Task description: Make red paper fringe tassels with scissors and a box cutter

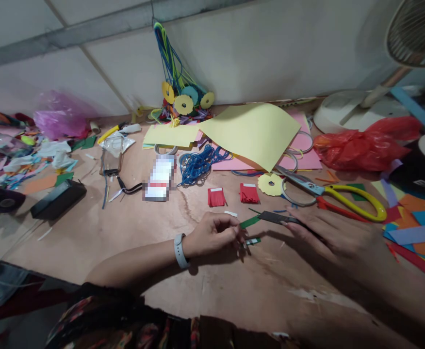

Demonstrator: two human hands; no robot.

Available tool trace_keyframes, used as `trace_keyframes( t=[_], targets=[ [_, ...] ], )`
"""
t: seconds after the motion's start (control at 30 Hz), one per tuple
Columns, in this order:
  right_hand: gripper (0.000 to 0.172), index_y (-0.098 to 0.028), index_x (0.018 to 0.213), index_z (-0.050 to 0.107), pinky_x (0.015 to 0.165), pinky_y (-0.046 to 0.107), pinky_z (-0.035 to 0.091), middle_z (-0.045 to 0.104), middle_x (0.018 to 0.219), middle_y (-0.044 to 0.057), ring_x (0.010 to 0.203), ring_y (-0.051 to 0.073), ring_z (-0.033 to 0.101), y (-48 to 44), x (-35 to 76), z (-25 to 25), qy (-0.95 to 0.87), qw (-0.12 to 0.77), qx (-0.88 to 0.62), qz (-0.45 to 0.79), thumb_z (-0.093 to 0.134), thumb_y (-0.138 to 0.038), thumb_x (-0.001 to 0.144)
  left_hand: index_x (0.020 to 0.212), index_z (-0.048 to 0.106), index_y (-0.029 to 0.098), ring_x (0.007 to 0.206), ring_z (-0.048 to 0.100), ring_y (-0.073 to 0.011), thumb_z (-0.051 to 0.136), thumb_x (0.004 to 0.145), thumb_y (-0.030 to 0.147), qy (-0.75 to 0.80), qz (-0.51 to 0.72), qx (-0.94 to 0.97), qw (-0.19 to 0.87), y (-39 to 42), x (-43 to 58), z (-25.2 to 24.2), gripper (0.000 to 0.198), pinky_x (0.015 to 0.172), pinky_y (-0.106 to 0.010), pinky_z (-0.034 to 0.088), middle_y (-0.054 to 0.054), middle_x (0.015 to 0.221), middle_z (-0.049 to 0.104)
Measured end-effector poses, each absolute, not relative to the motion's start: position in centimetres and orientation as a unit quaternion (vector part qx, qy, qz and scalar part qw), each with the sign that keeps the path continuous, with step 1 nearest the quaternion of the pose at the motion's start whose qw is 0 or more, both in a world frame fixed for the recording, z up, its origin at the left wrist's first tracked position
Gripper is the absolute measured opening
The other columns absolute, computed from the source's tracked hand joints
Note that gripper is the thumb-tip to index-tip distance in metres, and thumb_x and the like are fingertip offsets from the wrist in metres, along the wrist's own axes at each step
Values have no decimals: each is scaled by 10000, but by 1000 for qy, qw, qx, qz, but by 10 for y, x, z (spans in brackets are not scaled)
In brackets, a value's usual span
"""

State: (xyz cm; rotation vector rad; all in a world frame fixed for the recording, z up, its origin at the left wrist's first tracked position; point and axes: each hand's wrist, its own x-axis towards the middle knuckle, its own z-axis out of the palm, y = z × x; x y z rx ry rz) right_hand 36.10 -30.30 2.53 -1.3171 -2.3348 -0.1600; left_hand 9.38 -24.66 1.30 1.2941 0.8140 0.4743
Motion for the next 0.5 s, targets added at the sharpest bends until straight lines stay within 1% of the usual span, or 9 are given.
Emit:
trace_keyframes(
  t=[0.13,0.3,0.37,0.43,0.5],
  targets=[
    [258,-84,1170,637,793,381,551,736,1019,123,902,244,697,-302,360,25,-856,218,-461,-77,573,-236,972,829,686,104,617,670,-134,646,821,373,371,206,551,719,-247,93,12,272,570,-215,512,-81,742,719],
    [242,-111,1132,664,759,393,549,743,1045,108,851,240,701,-305,363,17,-859,205,-461,-86,550,-265,984,740,664,110,602,661,-130,649,821,370,364,199,555,721,-248,93,12,272,574,-217,527,-66,693,701],
    [258,-138,1152,672,778,411,563,742,1076,96,885,248,708,-306,365,13,-849,215,-480,-55,540,-287,987,739,664,113,604,657,-125,649,827,371,360,202,559,719,-247,93,10,273,587,-215,532,-62,696,698],
    [290,-166,1185,677,813,432,580,732,1130,84,951,259,708,-305,365,11,-833,225,-505,8,521,-316,993,755,670,114,609,659,-127,651,833,381,357,205,565,715,-247,92,9,278,588,-215,532,-63,709,700],
    [304,-180,1179,695,803,427,600,732,1136,73,978,263,710,-303,366,11,-816,232,-525,61,519,-339,989,769,673,115,614,662,-132,645,840,395,353,205,572,712,-246,91,8,290,586,-219,533,-67,721,704]
  ],
)
